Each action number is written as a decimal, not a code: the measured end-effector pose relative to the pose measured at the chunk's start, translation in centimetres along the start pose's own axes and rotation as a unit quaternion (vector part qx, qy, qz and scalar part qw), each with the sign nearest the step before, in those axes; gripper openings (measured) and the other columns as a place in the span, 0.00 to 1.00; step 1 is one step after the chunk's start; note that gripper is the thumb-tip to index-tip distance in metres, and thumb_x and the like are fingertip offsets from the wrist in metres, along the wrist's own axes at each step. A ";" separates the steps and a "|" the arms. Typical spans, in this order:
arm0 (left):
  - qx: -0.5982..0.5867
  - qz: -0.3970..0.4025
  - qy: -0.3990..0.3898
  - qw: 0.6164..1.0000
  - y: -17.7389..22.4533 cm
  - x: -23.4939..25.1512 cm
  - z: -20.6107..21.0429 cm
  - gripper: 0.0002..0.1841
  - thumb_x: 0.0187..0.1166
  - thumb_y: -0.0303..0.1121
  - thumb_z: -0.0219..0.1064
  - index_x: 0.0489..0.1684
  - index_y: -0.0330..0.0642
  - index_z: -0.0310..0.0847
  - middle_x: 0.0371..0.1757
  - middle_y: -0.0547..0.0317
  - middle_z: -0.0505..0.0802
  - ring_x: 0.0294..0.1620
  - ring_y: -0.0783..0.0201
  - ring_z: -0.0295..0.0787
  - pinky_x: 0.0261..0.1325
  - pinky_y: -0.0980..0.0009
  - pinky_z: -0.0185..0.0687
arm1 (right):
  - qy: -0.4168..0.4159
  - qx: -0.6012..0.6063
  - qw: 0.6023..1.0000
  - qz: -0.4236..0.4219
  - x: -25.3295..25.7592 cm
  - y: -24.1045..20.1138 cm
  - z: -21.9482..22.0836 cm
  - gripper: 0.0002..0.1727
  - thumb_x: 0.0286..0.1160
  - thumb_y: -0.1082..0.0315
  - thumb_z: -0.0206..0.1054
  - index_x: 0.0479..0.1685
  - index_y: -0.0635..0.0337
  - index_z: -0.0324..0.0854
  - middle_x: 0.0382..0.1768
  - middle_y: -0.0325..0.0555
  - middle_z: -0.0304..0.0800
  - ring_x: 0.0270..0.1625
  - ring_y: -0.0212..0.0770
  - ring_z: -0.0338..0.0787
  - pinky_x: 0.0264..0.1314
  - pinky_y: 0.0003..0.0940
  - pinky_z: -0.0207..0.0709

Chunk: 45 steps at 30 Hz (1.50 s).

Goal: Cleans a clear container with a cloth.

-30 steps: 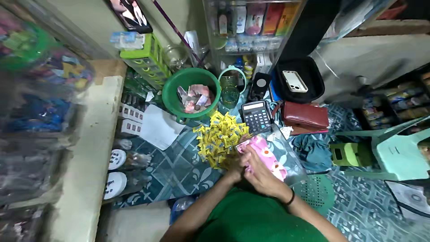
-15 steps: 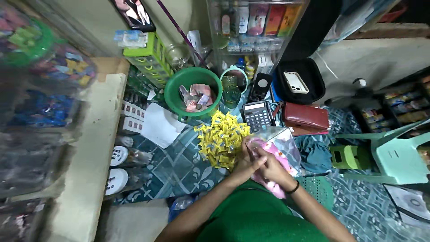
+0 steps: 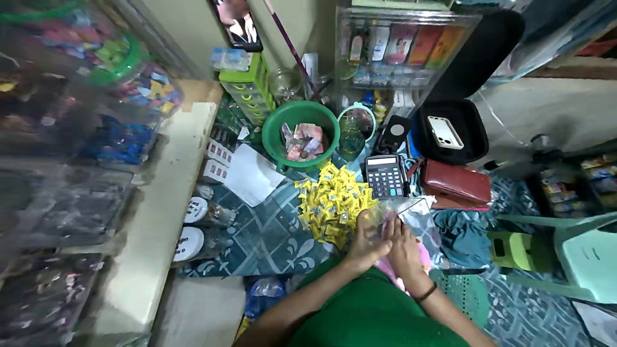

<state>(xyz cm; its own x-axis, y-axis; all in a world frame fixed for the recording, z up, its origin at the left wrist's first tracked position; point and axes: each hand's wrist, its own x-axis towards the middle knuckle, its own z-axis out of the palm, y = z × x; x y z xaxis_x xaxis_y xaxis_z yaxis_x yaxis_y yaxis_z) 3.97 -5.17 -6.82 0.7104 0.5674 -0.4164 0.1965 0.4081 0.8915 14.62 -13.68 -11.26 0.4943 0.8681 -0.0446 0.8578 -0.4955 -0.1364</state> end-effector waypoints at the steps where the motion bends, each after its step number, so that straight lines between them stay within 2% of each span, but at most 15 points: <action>1: 0.002 0.001 0.004 1.000 -0.2 0.0 -0.1 0.53 0.64 0.31 0.74 0.91 0.38 0.39 0.76 0.30 0.72 0.66 0.48 0.83 0.59 0.59 0.86 | 0.029 0.011 1.000 -0.002 -0.7 0.2 0.5 0.24 0.75 0.77 0.61 0.68 0.85 0.76 0.63 0.78 0.85 0.63 0.75 0.88 0.63 0.62 0.81; 3: 0.009 0.003 0.008 1.000 -0.4 0.0 -0.4 0.54 0.63 0.31 0.75 0.92 0.38 0.39 0.78 0.29 0.70 0.69 0.46 0.81 0.61 0.57 0.85 | 0.023 0.031 0.999 -0.014 -1.5 0.8 0.5 0.21 0.72 0.74 0.65 0.58 0.85 0.82 0.54 0.77 0.89 0.59 0.75 0.90 0.60 0.66 0.81; 5: 0.007 0.005 0.009 1.000 -0.7 0.0 -0.4 0.54 0.62 0.32 0.75 0.92 0.39 0.39 0.78 0.29 0.70 0.69 0.48 0.80 0.62 0.58 0.84 | -0.086 0.063 0.993 -0.048 -1.6 1.4 -1.1 0.20 0.77 0.71 0.63 0.58 0.83 0.83 0.56 0.77 0.89 0.63 0.76 0.87 0.65 0.68 0.77; 8: -0.016 0.024 0.001 1.000 -1.4 0.2 -0.5 0.54 0.62 0.32 0.75 0.91 0.38 0.38 0.80 0.32 0.70 0.70 0.52 0.81 0.61 0.61 0.85 | -0.132 0.160 0.964 -0.164 -1.9 2.2 -2.8 0.10 0.74 0.73 0.66 0.41 0.71 0.91 0.44 0.64 0.94 0.56 0.69 0.91 0.60 0.65 0.81; 12: -0.045 0.052 -0.003 0.998 -1.5 0.1 -0.6 0.53 0.61 0.31 0.74 0.90 0.37 0.39 0.77 0.35 0.72 0.68 0.57 0.83 0.60 0.65 0.86 | -0.258 0.313 0.903 -0.144 -2.1 5.4 -3.3 0.14 0.71 0.69 0.64 0.48 0.64 0.92 0.47 0.60 0.92 0.55 0.61 0.89 0.60 0.62 0.80; 14: -0.046 0.055 0.008 0.997 -1.4 0.0 -0.8 0.51 0.64 0.31 0.74 0.90 0.37 0.41 0.78 0.37 0.73 0.68 0.58 0.84 0.61 0.65 0.86 | -0.273 0.341 0.890 -0.128 -3.0 7.2 -3.4 0.12 0.70 0.68 0.65 0.41 0.63 0.93 0.43 0.59 0.92 0.51 0.58 0.91 0.56 0.61 0.82; 17: -0.036 0.068 0.036 0.996 -1.3 0.3 -0.8 0.51 0.64 0.34 0.73 0.90 0.36 0.42 0.76 0.37 0.74 0.67 0.59 0.83 0.63 0.66 0.84 | -0.147 0.277 0.942 -0.121 -4.4 7.9 -3.8 0.12 0.70 0.66 0.63 0.36 0.60 0.94 0.38 0.53 0.93 0.47 0.56 0.91 0.50 0.59 0.83; 19: -0.028 0.085 0.036 0.995 -1.3 0.4 -0.8 0.51 0.65 0.34 0.72 0.90 0.34 0.41 0.77 0.37 0.73 0.70 0.60 0.80 0.65 0.67 0.83 | 0.015 0.167 0.978 -0.128 -4.1 7.6 -2.8 0.14 0.70 0.71 0.64 0.48 0.60 0.94 0.51 0.51 0.96 0.56 0.60 0.92 0.54 0.61 0.83; 23: -0.013 0.130 0.004 0.991 -1.4 0.0 -0.9 0.58 0.56 0.32 0.79 0.90 0.34 0.39 0.84 0.33 0.63 0.77 0.53 0.74 0.68 0.62 0.83 | 0.104 0.090 0.987 -0.086 -2.6 5.4 1.2 0.22 0.73 0.77 0.63 0.68 0.68 0.85 0.66 0.62 0.89 0.65 0.70 0.88 0.60 0.66 0.82; 26: -0.014 0.141 0.015 0.990 -1.8 0.2 -1.2 0.57 0.55 0.34 0.78 0.90 0.34 0.42 0.85 0.34 0.62 0.77 0.54 0.74 0.68 0.63 0.82 | 0.122 0.161 0.973 -0.116 -2.2 3.1 3.1 0.21 0.73 0.70 0.63 0.62 0.70 0.88 0.62 0.62 0.92 0.61 0.70 0.90 0.60 0.65 0.82; 28: -0.047 0.121 0.046 0.990 -1.6 0.2 -1.1 0.55 0.56 0.33 0.77 0.90 0.36 0.43 0.83 0.37 0.67 0.73 0.57 0.79 0.65 0.64 0.85 | 0.060 0.245 0.953 -0.167 -2.6 2.9 2.2 0.15 0.73 0.72 0.66 0.53 0.66 0.93 0.57 0.55 0.95 0.59 0.64 0.91 0.59 0.62 0.83; 32: -0.055 0.105 0.067 0.991 -1.3 0.2 -1.1 0.55 0.56 0.32 0.77 0.90 0.38 0.45 0.84 0.39 0.66 0.74 0.57 0.77 0.65 0.64 0.83 | -0.042 0.250 0.944 -0.212 -3.8 5.8 -0.3 0.16 0.75 0.73 0.66 0.57 0.53 0.94 0.61 0.42 0.94 0.66 0.52 0.89 0.68 0.55 0.81; 35: -0.067 0.072 0.082 0.992 -1.4 0.7 -1.6 0.54 0.57 0.32 0.74 0.91 0.41 0.43 0.79 0.40 0.71 0.70 0.61 0.80 0.63 0.66 0.83 | 0.030 0.156 0.975 -0.158 -3.1 7.9 -0.9 0.19 0.69 0.80 0.65 0.59 0.61 0.91 0.61 0.52 0.93 0.63 0.62 0.90 0.62 0.61 0.84; 39: -0.059 0.062 0.068 0.994 -1.4 0.6 -1.2 0.56 0.56 0.32 0.75 0.92 0.42 0.41 0.84 0.37 0.64 0.74 0.57 0.77 0.64 0.63 0.83 | 0.059 0.149 0.979 -0.124 -1.0 6.1 0.2 0.20 0.70 0.84 0.63 0.61 0.69 0.89 0.61 0.61 0.92 0.64 0.66 0.89 0.66 0.58 0.82; 45: -0.033 0.139 0.041 0.989 -1.3 0.6 -1.5 0.55 0.57 0.37 0.76 0.90 0.37 0.44 0.87 0.38 0.61 0.72 0.59 0.78 0.62 0.67 0.83 | 0.055 0.279 0.941 -0.183 -1.2 0.7 0.4 0.10 0.70 0.78 0.66 0.43 0.69 0.93 0.49 0.59 0.96 0.56 0.57 0.95 0.62 0.50 0.87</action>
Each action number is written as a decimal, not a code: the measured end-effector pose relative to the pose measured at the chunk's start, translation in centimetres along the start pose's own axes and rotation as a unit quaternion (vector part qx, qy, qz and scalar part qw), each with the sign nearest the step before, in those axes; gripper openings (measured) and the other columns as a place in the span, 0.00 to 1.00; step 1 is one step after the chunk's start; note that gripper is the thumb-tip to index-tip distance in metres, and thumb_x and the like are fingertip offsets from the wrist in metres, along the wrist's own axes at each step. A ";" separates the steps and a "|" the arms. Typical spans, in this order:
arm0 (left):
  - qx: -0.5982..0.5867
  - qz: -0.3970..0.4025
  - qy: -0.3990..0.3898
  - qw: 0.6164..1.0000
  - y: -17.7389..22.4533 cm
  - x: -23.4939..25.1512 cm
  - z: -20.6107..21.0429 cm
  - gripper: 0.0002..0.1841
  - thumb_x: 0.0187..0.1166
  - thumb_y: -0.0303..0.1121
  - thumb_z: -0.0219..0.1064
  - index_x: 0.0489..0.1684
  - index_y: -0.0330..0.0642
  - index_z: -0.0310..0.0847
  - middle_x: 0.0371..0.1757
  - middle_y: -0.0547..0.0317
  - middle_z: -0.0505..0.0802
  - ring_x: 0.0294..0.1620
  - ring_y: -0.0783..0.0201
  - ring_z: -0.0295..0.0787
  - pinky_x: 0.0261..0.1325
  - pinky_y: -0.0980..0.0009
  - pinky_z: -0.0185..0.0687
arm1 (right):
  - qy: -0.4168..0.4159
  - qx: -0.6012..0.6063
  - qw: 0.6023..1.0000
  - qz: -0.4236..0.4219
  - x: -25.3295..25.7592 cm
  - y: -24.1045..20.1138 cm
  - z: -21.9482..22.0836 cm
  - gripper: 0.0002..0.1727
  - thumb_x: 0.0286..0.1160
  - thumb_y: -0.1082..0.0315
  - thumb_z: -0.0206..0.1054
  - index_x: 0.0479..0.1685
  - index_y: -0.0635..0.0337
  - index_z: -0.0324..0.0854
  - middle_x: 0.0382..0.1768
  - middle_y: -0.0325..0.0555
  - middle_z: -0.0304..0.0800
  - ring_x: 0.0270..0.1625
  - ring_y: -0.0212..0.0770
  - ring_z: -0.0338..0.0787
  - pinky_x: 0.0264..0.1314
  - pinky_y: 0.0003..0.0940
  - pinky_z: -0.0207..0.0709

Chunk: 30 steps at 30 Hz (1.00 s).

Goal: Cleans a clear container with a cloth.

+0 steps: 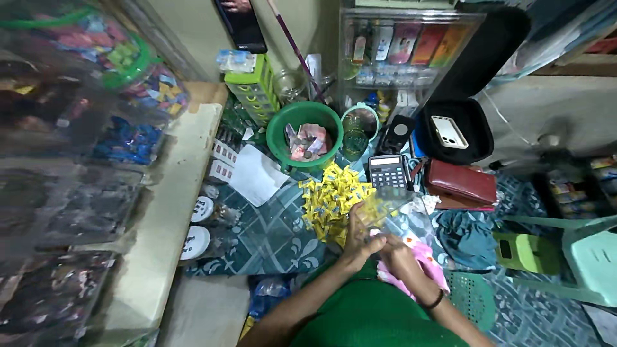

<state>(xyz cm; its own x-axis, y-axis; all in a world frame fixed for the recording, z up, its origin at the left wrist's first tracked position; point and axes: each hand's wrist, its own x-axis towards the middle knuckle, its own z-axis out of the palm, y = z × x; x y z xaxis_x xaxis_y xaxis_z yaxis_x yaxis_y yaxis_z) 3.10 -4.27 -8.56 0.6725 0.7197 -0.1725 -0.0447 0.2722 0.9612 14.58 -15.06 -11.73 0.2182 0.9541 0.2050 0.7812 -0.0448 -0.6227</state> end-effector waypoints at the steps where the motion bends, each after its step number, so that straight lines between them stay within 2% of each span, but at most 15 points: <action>1: 0.004 0.011 -0.009 1.000 0.0 0.0 -0.1 0.55 0.58 0.39 0.76 0.90 0.36 0.44 0.87 0.38 0.61 0.74 0.58 0.76 0.65 0.66 0.82 | -0.031 0.049 0.998 0.033 0.1 -0.4 -0.7 0.11 0.72 0.77 0.65 0.44 0.70 0.92 0.50 0.59 0.95 0.56 0.55 0.95 0.63 0.49 0.86; 3: -0.001 0.026 -0.025 0.999 0.1 0.1 -0.1 0.55 0.60 0.43 0.78 0.90 0.36 0.44 0.88 0.38 0.60 0.78 0.54 0.73 0.69 0.62 0.81 | -0.100 0.158 0.975 0.118 0.2 -0.8 -3.0 0.14 0.80 0.71 0.62 0.53 0.70 0.89 0.51 0.57 0.93 0.53 0.45 0.93 0.62 0.41 0.84; 5: 0.006 0.036 -0.032 0.999 0.5 0.5 -0.3 0.55 0.64 0.45 0.78 0.91 0.36 0.44 0.85 0.36 0.64 0.76 0.52 0.75 0.68 0.61 0.83 | -0.117 0.277 0.942 0.148 -0.1 -1.0 -5.4 0.15 0.82 0.68 0.63 0.59 0.63 0.88 0.52 0.45 0.93 0.50 0.28 0.91 0.58 0.27 0.85; 8: 0.006 0.022 -0.045 0.999 1.3 1.3 -0.7 0.53 0.68 0.41 0.77 0.91 0.36 0.41 0.83 0.38 0.67 0.72 0.59 0.81 0.66 0.66 0.86 | 0.000 0.421 0.904 0.079 -0.7 -1.0 -9.7 0.15 0.83 0.58 0.65 0.63 0.42 0.90 0.53 0.26 0.95 0.50 0.20 0.91 0.54 0.21 0.86; 9: 0.004 0.014 -0.050 0.999 1.5 1.3 -0.8 0.54 0.68 0.41 0.77 0.91 0.37 0.40 0.84 0.38 0.67 0.72 0.60 0.81 0.66 0.66 0.86 | 0.071 0.420 0.903 0.046 -0.5 -1.2 -11.1 0.16 0.83 0.52 0.65 0.66 0.36 0.88 0.55 0.22 0.94 0.52 0.19 0.90 0.56 0.20 0.85; 11: 0.014 0.003 -0.071 0.997 1.7 1.2 -0.9 0.57 0.65 0.41 0.78 0.93 0.41 0.37 0.88 0.39 0.62 0.77 0.56 0.77 0.68 0.63 0.84 | 0.157 0.365 0.917 -0.039 0.6 -1.8 -13.4 0.24 0.85 0.53 0.64 0.79 0.35 0.76 0.69 0.21 0.86 0.67 0.23 0.86 0.71 0.24 0.81; 13: 0.050 0.009 -0.110 0.993 2.5 0.9 -0.6 0.60 0.62 0.38 0.79 0.94 0.39 0.32 0.89 0.35 0.57 0.82 0.52 0.71 0.72 0.60 0.81 | 0.109 0.205 0.966 -0.116 1.7 -2.1 -14.3 0.29 0.86 0.56 0.62 0.87 0.36 0.67 0.82 0.26 0.75 0.81 0.27 0.75 0.86 0.31 0.69; 15: 0.098 0.019 -0.150 0.984 3.6 0.3 -0.2 0.55 0.61 0.32 0.80 0.91 0.31 0.43 0.84 0.35 0.68 0.80 0.59 0.74 0.77 0.63 0.76 | 0.009 0.018 0.980 -0.197 3.4 -3.2 -13.1 0.25 0.86 0.65 0.59 0.83 0.47 0.72 0.79 0.44 0.79 0.84 0.40 0.74 0.93 0.47 0.57; 16: 0.112 0.028 -0.157 0.981 3.9 -0.1 0.0 0.47 0.60 0.28 0.81 0.83 0.25 0.58 0.74 0.39 0.80 0.73 0.66 0.79 0.75 0.69 0.76 | -0.011 -0.069 0.969 -0.237 4.2 -3.8 -12.0 0.24 0.85 0.70 0.58 0.79 0.49 0.76 0.74 0.48 0.84 0.80 0.43 0.79 0.90 0.48 0.61; 19: 0.096 0.030 -0.161 0.982 4.2 -0.6 0.5 0.38 0.56 0.23 0.82 0.71 0.23 0.70 0.60 0.52 0.90 0.62 0.76 0.85 0.69 0.76 0.81 | 0.054 -0.171 0.933 -0.311 5.7 -3.4 -10.0 0.15 0.87 0.73 0.56 0.62 0.59 0.85 0.55 0.48 0.96 0.61 0.43 0.94 0.73 0.37 0.80; 20: 0.087 0.030 -0.141 0.986 4.3 -0.7 0.6 0.41 0.53 0.23 0.82 0.73 0.25 0.67 0.62 0.51 0.88 0.62 0.75 0.86 0.68 0.75 0.82 | 0.079 -0.178 0.930 -0.311 6.0 -2.6 -9.8 0.14 0.87 0.73 0.56 0.58 0.61 0.87 0.52 0.48 0.97 0.57 0.43 0.95 0.69 0.37 0.82; 21: 0.088 0.038 -0.131 0.987 4.2 -0.6 0.6 0.50 0.52 0.26 0.82 0.82 0.28 0.58 0.70 0.46 0.82 0.68 0.69 0.82 0.70 0.71 0.81 | 0.093 -0.184 0.929 -0.306 6.2 -1.6 -9.8 0.14 0.87 0.73 0.55 0.55 0.61 0.87 0.50 0.48 0.98 0.55 0.44 0.96 0.67 0.38 0.84; 23: 0.101 0.032 -0.115 0.988 3.8 -0.2 0.5 0.59 0.48 0.33 0.82 0.89 0.34 0.47 0.81 0.35 0.70 0.76 0.55 0.77 0.70 0.62 0.82 | 0.104 -0.193 0.930 -0.294 6.6 0.4 -10.3 0.14 0.86 0.73 0.55 0.53 0.61 0.88 0.48 0.49 0.98 0.54 0.46 0.97 0.65 0.42 0.85; 28: 0.119 0.002 -0.099 0.988 3.5 -0.3 0.3 0.62 0.47 0.35 0.83 0.91 0.39 0.45 0.82 0.33 0.66 0.77 0.48 0.74 0.69 0.58 0.82 | 0.092 -0.206 0.950 -0.214 6.5 2.5 -12.1 0.18 0.84 0.58 0.61 0.55 0.60 0.90 0.51 0.50 0.98 0.57 0.49 0.96 0.69 0.49 0.83; 30: 0.124 0.002 -0.103 0.987 3.4 -0.1 0.3 0.62 0.47 0.34 0.83 0.91 0.37 0.44 0.82 0.31 0.67 0.77 0.47 0.74 0.70 0.56 0.81 | 0.094 -0.211 0.954 -0.193 6.2 1.6 -12.0 0.16 0.82 0.64 0.61 0.54 0.61 0.91 0.51 0.51 0.98 0.57 0.51 0.96 0.70 0.52 0.82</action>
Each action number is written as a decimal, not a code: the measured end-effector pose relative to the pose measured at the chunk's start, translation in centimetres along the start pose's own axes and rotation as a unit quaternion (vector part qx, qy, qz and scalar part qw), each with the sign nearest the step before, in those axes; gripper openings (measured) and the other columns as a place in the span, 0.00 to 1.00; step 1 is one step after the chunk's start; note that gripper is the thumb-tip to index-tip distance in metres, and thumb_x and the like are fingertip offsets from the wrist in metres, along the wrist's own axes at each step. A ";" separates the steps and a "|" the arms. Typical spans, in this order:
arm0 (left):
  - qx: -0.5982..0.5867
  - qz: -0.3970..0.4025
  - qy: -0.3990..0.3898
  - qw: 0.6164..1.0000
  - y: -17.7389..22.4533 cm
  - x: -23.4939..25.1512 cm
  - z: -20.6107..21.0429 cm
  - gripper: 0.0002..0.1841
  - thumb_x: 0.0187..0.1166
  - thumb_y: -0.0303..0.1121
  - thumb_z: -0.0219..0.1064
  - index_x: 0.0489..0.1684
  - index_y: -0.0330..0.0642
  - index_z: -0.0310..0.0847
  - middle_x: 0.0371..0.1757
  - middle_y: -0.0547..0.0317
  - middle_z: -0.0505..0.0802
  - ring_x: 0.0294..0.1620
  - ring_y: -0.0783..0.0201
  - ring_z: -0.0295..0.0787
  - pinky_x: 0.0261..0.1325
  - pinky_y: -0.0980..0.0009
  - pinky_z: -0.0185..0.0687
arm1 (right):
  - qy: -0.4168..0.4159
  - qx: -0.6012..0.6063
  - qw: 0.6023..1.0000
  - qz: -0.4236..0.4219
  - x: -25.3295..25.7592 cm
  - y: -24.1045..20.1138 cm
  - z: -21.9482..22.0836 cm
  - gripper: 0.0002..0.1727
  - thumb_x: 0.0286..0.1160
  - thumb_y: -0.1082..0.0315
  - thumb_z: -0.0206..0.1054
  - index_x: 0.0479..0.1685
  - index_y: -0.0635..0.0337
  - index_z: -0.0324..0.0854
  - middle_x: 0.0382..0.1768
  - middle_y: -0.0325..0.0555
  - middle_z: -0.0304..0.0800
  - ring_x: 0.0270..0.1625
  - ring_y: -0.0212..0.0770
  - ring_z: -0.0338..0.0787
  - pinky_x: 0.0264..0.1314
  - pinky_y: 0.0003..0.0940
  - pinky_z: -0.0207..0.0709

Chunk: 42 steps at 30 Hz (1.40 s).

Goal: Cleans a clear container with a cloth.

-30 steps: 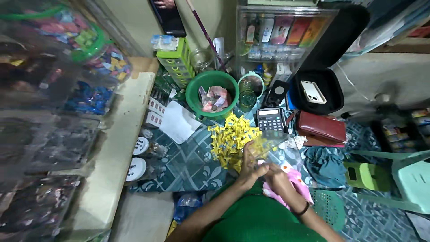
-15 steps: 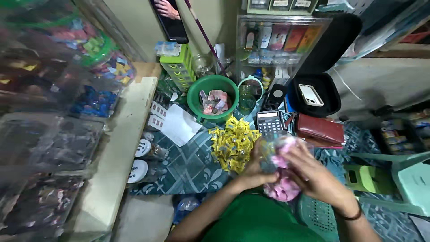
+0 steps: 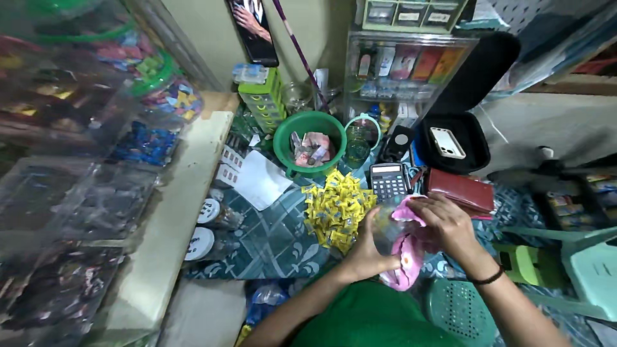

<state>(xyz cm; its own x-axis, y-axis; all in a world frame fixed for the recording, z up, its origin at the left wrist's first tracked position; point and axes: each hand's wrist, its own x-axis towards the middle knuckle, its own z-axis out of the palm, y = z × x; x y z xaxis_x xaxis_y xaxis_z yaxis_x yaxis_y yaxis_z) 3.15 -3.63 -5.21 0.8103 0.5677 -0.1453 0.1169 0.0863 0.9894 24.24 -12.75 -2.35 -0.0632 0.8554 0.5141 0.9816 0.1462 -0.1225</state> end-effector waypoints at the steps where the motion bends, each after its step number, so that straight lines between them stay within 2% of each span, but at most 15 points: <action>1: 0.001 0.011 -0.005 1.000 -0.1 0.1 0.0 0.62 0.46 0.33 0.83 0.91 0.35 0.44 0.81 0.31 0.68 0.77 0.48 0.75 0.70 0.57 0.81 | 0.004 -0.004 1.000 -0.005 0.1 -1.0 -0.1 0.14 0.82 0.69 0.60 0.54 0.62 0.91 0.51 0.50 0.98 0.58 0.51 0.96 0.71 0.52 0.82; 3: 0.011 0.033 -0.034 0.999 -0.1 -0.2 -0.2 0.58 0.48 0.31 0.83 0.87 0.31 0.50 0.78 0.36 0.73 0.75 0.58 0.77 0.72 0.64 0.79 | 0.014 -0.002 0.999 -0.043 0.2 -3.7 -0.2 0.13 0.85 0.73 0.58 0.54 0.63 0.89 0.50 0.50 0.98 0.58 0.48 0.96 0.71 0.46 0.82; 6: 0.019 0.036 -0.087 0.995 0.6 -1.5 -0.1 0.34 0.58 0.28 0.83 0.68 0.27 0.76 0.58 0.59 0.91 0.59 0.81 0.84 0.68 0.78 0.78 | 0.012 0.024 0.992 -0.127 0.4 -6.3 0.3 0.14 0.88 0.72 0.54 0.55 0.63 0.86 0.52 0.50 0.97 0.59 0.45 0.95 0.72 0.39 0.81; 8: 0.001 0.016 -0.047 0.999 0.7 -1.4 0.4 0.29 0.55 0.27 0.83 0.59 0.30 0.82 0.50 0.60 0.94 0.54 0.79 0.89 0.62 0.76 0.85 | 0.015 0.036 0.994 -0.103 0.4 -5.5 1.0 0.13 0.88 0.72 0.55 0.55 0.61 0.87 0.52 0.48 0.97 0.59 0.44 0.95 0.72 0.40 0.82; 12: -0.002 -0.014 0.002 1.000 0.1 -0.5 0.5 0.62 0.46 0.34 0.83 0.91 0.37 0.44 0.81 0.39 0.71 0.76 0.56 0.77 0.69 0.64 0.83 | 0.043 -0.017 0.999 0.027 -0.1 -2.1 1.5 0.13 0.79 0.74 0.61 0.50 0.59 0.92 0.46 0.46 0.99 0.53 0.44 0.98 0.70 0.49 0.83; 17: 0.008 -0.033 0.029 0.999 -0.7 -1.2 0.8 0.64 0.43 0.38 0.86 0.91 0.41 0.48 0.83 0.36 0.67 0.78 0.49 0.73 0.70 0.56 0.82 | 0.077 0.014 0.964 0.255 -2.4 -2.2 2.7 0.17 0.65 0.72 0.70 0.54 0.66 0.91 0.49 0.56 0.97 0.52 0.56 0.97 0.53 0.56 0.89; 21: -0.006 0.004 0.044 0.999 -2.1 -2.1 0.3 0.64 0.44 0.37 0.86 0.88 0.31 0.44 0.75 0.35 0.74 0.71 0.56 0.80 0.64 0.65 0.85 | 0.084 0.121 0.915 0.376 -4.1 -3.7 3.7 0.13 0.67 0.67 0.74 0.39 0.72 0.89 0.34 0.58 0.95 0.37 0.51 0.96 0.44 0.51 0.88; 23: 0.054 0.047 0.004 0.997 -2.2 -2.5 -1.7 0.60 0.53 0.47 0.85 0.85 0.25 0.48 0.76 0.34 0.76 0.74 0.58 0.78 0.72 0.66 0.78 | 0.073 0.128 0.929 0.339 -4.7 -4.1 3.3 0.11 0.69 0.69 0.72 0.41 0.72 0.90 0.35 0.58 0.96 0.39 0.51 0.97 0.47 0.50 0.89; 25: 0.125 0.081 -0.045 0.988 -0.9 -2.3 -4.7 0.52 0.67 0.64 0.70 0.81 0.25 0.61 0.79 0.36 0.75 0.81 0.55 0.70 0.80 0.60 0.70 | 0.073 0.104 0.953 0.274 -4.4 -4.2 2.1 0.10 0.69 0.72 0.69 0.40 0.71 0.90 0.37 0.58 0.96 0.40 0.53 0.97 0.47 0.50 0.89; 27: 0.170 0.073 -0.072 0.980 1.4 -1.9 -6.0 0.58 0.69 0.75 0.57 0.87 0.28 0.54 0.84 0.35 0.70 0.85 0.51 0.66 0.82 0.56 0.68 | 0.061 0.106 0.968 0.218 -3.9 -5.2 1.5 0.10 0.72 0.70 0.68 0.41 0.69 0.91 0.38 0.57 0.96 0.42 0.53 0.97 0.48 0.49 0.90; 29: 0.193 0.042 -0.103 0.975 2.7 -1.3 -5.3 0.67 0.59 0.69 0.74 0.94 0.33 0.38 0.87 0.29 0.63 0.85 0.44 0.65 0.80 0.52 0.70 | 0.053 0.104 0.979 0.166 -3.1 -6.6 1.7 0.12 0.74 0.68 0.68 0.44 0.68 0.91 0.41 0.56 0.97 0.44 0.53 0.98 0.49 0.48 0.91; 31: 0.203 -0.008 -0.112 0.973 3.1 -1.2 -3.7 0.71 0.49 0.53 0.86 0.96 0.42 0.35 0.88 0.29 0.57 0.84 0.43 0.65 0.77 0.52 0.73 | 0.074 0.059 0.989 0.117 -2.1 -7.5 1.9 0.11 0.71 0.69 0.67 0.43 0.66 0.91 0.39 0.53 0.97 0.44 0.50 0.98 0.49 0.43 0.90; 33: 0.164 0.003 -0.113 0.980 2.6 -1.6 -2.8 0.67 0.46 0.45 0.88 0.94 0.39 0.44 0.91 0.35 0.55 0.87 0.53 0.61 0.82 0.61 0.69 | 0.098 0.028 0.992 0.075 -1.2 -8.7 1.6 0.10 0.75 0.71 0.64 0.43 0.62 0.90 0.40 0.49 0.98 0.47 0.45 0.98 0.55 0.38 0.89; 35: 0.088 0.042 -0.112 0.989 1.6 -2.0 -2.2 0.70 0.42 0.41 0.90 0.93 0.35 0.40 0.88 0.37 0.60 0.84 0.61 0.66 0.81 0.70 0.69 | 0.111 0.026 0.993 0.041 -0.9 -9.7 1.1 0.11 0.83 0.71 0.60 0.45 0.58 0.89 0.44 0.46 0.99 0.52 0.41 0.97 0.63 0.34 0.85; 42: 0.162 0.097 -0.062 0.980 0.9 -3.2 -2.2 0.64 0.41 0.48 0.85 0.91 0.39 0.54 0.85 0.30 0.64 0.83 0.46 0.65 0.76 0.58 0.73 | 0.072 0.055 0.991 0.099 -5.8 -5.1 1.7 0.13 0.81 0.68 0.60 0.47 0.64 0.89 0.45 0.50 0.98 0.52 0.45 0.98 0.72 0.49 0.82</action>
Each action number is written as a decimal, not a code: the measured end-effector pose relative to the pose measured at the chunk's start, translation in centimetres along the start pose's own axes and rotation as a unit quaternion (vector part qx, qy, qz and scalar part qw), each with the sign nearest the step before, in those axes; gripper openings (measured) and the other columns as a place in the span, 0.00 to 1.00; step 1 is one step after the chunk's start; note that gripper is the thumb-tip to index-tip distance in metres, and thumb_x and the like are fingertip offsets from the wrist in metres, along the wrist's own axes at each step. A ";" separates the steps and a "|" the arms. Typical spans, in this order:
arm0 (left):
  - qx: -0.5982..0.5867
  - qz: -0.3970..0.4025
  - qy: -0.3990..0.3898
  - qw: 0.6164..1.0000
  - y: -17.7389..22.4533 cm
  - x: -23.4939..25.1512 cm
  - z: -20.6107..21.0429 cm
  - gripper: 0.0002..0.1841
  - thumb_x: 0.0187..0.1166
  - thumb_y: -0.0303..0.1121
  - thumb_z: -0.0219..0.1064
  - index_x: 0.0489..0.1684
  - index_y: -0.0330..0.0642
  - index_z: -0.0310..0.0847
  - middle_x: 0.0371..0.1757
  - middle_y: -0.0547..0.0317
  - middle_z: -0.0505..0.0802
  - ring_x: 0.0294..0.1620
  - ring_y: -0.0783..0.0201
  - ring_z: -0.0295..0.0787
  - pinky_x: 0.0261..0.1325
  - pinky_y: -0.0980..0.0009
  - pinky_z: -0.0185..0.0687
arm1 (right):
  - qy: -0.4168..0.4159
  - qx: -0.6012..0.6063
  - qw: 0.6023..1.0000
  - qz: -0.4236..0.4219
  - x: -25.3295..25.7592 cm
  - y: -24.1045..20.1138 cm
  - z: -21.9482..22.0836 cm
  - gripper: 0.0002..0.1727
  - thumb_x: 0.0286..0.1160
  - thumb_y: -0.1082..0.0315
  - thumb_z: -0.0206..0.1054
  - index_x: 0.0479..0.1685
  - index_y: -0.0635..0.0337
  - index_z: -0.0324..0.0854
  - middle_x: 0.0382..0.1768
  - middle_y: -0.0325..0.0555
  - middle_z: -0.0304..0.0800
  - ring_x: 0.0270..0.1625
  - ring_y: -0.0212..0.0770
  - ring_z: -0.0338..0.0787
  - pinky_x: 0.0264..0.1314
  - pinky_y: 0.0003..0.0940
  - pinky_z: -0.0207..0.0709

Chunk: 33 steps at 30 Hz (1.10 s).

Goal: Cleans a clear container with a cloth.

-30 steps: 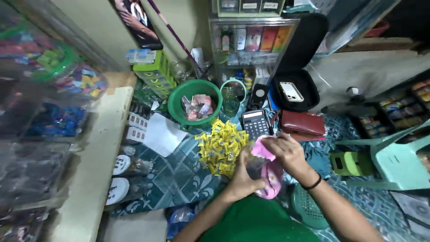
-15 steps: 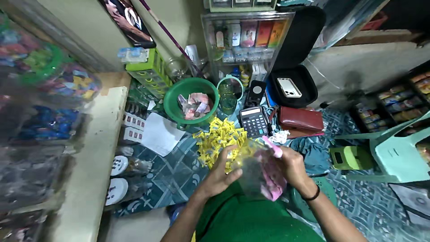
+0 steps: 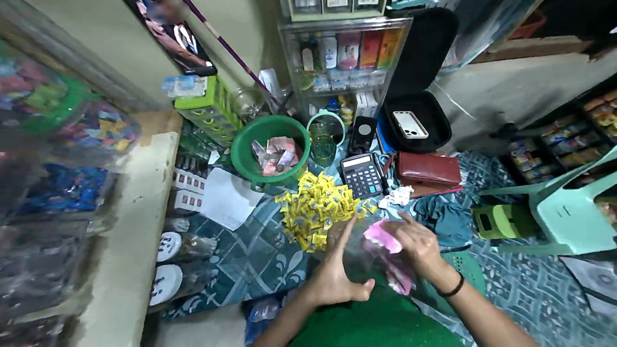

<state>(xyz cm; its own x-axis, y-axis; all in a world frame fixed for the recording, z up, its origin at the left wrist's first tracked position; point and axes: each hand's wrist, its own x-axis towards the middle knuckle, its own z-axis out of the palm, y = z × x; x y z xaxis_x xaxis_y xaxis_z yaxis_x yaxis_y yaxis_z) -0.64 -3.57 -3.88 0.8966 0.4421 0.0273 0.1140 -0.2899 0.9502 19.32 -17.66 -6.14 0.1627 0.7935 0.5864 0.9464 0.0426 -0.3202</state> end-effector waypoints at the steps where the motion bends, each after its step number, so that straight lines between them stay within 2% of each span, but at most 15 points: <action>1: -0.003 0.011 0.004 1.000 -0.3 -0.3 -0.1 0.63 0.41 0.50 0.85 0.90 0.39 0.57 0.85 0.32 0.65 0.82 0.47 0.66 0.76 0.59 0.73 | -0.011 0.004 1.000 0.028 -0.9 1.1 -0.3 0.13 0.78 0.69 0.61 0.48 0.66 0.90 0.46 0.52 0.98 0.52 0.48 0.98 0.72 0.54 0.81; 4: -0.012 0.026 -0.002 1.000 -0.8 -0.5 0.0 0.63 0.45 0.55 0.83 0.89 0.36 0.55 0.84 0.32 0.66 0.82 0.48 0.66 0.77 0.59 0.71 | -0.031 0.002 0.997 0.065 -2.4 2.8 -0.9 0.14 0.71 0.74 0.64 0.50 0.69 0.91 0.47 0.56 0.98 0.53 0.54 0.97 0.73 0.58 0.79; 10: 0.005 -0.021 -0.051 0.998 0.4 0.4 -0.3 0.69 0.42 0.47 0.85 0.94 0.35 0.41 0.85 0.25 0.59 0.82 0.41 0.66 0.75 0.55 0.74 | -0.047 -0.011 0.998 -0.028 1.0 -1.4 -1.3 0.14 0.75 0.70 0.65 0.51 0.68 0.89 0.48 0.53 0.98 0.56 0.51 0.96 0.68 0.44 0.84; 12: 0.005 -0.025 -0.071 0.997 0.8 0.7 -0.2 0.68 0.44 0.43 0.86 0.93 0.33 0.42 0.87 0.26 0.57 0.85 0.44 0.63 0.79 0.56 0.71 | -0.061 -0.007 0.996 -0.071 3.1 -3.5 -1.1 0.12 0.74 0.75 0.63 0.49 0.68 0.89 0.47 0.53 0.98 0.54 0.49 0.97 0.66 0.40 0.85; 13: -0.001 -0.022 -0.084 0.996 1.0 0.7 -0.2 0.63 0.48 0.42 0.85 0.90 0.29 0.48 0.87 0.29 0.62 0.86 0.50 0.63 0.82 0.59 0.67 | -0.081 0.023 0.993 -0.088 4.1 -4.3 -1.3 0.13 0.72 0.77 0.63 0.51 0.67 0.89 0.49 0.54 0.97 0.57 0.50 0.96 0.68 0.39 0.84; 15: 0.005 -0.015 -0.101 0.995 1.3 0.5 0.0 0.43 0.54 0.39 0.84 0.73 0.26 0.73 0.69 0.42 0.85 0.74 0.65 0.79 0.77 0.67 0.72 | -0.159 0.117 0.974 -0.113 5.5 -4.7 -2.0 0.24 0.66 0.75 0.66 0.65 0.64 0.86 0.61 0.59 0.92 0.69 0.53 0.90 0.78 0.43 0.77; 16: 0.005 0.007 -0.088 0.996 1.1 0.4 0.1 0.40 0.53 0.39 0.85 0.68 0.26 0.78 0.64 0.45 0.89 0.70 0.67 0.83 0.75 0.68 0.75 | -0.211 0.177 0.955 -0.114 5.8 -4.0 -2.5 0.30 0.65 0.69 0.68 0.73 0.64 0.81 0.69 0.61 0.87 0.76 0.55 0.84 0.83 0.46 0.72; 18: -0.028 0.032 -0.045 0.998 0.7 -0.1 0.2 0.60 0.46 0.39 0.89 0.83 0.19 0.56 0.78 0.33 0.76 0.81 0.56 0.71 0.84 0.62 0.65 | -0.321 0.292 0.896 -0.094 5.8 -1.2 -3.2 0.40 0.80 0.46 0.64 0.86 0.64 0.68 0.84 0.60 0.71 0.89 0.53 0.66 0.92 0.47 0.58; 19: -0.025 0.030 -0.029 0.999 0.9 -0.1 0.3 0.69 0.40 0.41 0.89 0.88 0.21 0.44 0.84 0.27 0.67 0.87 0.48 0.63 0.87 0.57 0.60 | -0.362 0.335 0.867 -0.074 5.6 0.5 -3.3 0.48 0.78 0.36 0.61 0.88 0.65 0.63 0.88 0.59 0.64 0.93 0.52 0.58 0.94 0.47 0.52; 21: -0.003 0.018 -0.027 0.999 1.3 0.0 0.3 0.78 0.36 0.44 0.89 0.92 0.26 0.28 0.89 0.22 0.52 0.91 0.36 0.49 0.89 0.49 0.53 | -0.410 0.372 0.832 -0.042 4.7 3.0 -2.9 0.57 0.72 0.30 0.58 0.89 0.71 0.57 0.91 0.62 0.54 0.95 0.54 0.49 0.95 0.48 0.45; 25: 0.000 0.009 -0.032 0.999 0.9 0.2 0.6 0.78 0.37 0.44 0.88 0.93 0.28 0.26 0.88 0.19 0.50 0.90 0.33 0.49 0.88 0.47 0.55 | -0.423 0.371 0.826 -0.024 4.2 4.1 -2.5 0.52 0.80 0.32 0.49 0.89 0.72 0.57 0.92 0.62 0.52 0.96 0.52 0.47 0.96 0.46 0.42; 28: 0.000 0.009 -0.051 0.999 1.4 0.3 0.7 0.78 0.36 0.45 0.89 0.93 0.28 0.29 0.89 0.21 0.51 0.91 0.33 0.48 0.89 0.46 0.53 | -0.451 0.318 0.822 0.139 4.5 3.6 -2.0 0.45 0.89 0.34 0.34 0.90 0.61 0.61 0.90 0.53 0.62 0.92 0.45 0.59 0.94 0.47 0.51; 30: 0.003 -0.003 -0.069 0.998 1.9 0.5 0.7 0.79 0.36 0.44 0.90 0.93 0.28 0.27 0.90 0.22 0.49 0.91 0.33 0.45 0.90 0.46 0.50 | -0.457 0.289 0.798 0.266 5.4 2.6 -1.1 0.40 0.90 0.36 0.38 0.83 0.58 0.72 0.77 0.56 0.79 0.81 0.48 0.77 0.85 0.55 0.63; 31: 0.004 -0.003 -0.070 0.998 2.0 0.5 0.6 0.79 0.36 0.44 0.90 0.93 0.28 0.27 0.90 0.21 0.48 0.92 0.32 0.44 0.90 0.46 0.49 | -0.458 0.280 0.796 0.279 5.8 2.2 -1.0 0.39 0.90 0.37 0.38 0.81 0.58 0.73 0.75 0.57 0.81 0.79 0.50 0.78 0.84 0.58 0.64; 33: 0.013 -0.011 -0.069 0.997 2.4 0.4 0.6 0.80 0.34 0.43 0.90 0.92 0.26 0.26 0.90 0.21 0.47 0.92 0.32 0.44 0.90 0.48 0.49 | -0.436 0.293 0.817 0.237 6.6 0.4 -1.7 0.36 0.92 0.42 0.40 0.83 0.58 0.72 0.79 0.54 0.78 0.84 0.46 0.73 0.89 0.50 0.59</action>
<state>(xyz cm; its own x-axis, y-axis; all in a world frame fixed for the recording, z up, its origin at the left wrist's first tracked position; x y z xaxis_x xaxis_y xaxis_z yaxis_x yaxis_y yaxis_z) 0.21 -4.58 -1.76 0.9439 0.3281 -0.0380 0.1437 -0.3042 0.9417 21.23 -13.40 -1.10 -0.0315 0.9253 -0.3780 0.4966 -0.3137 -0.8093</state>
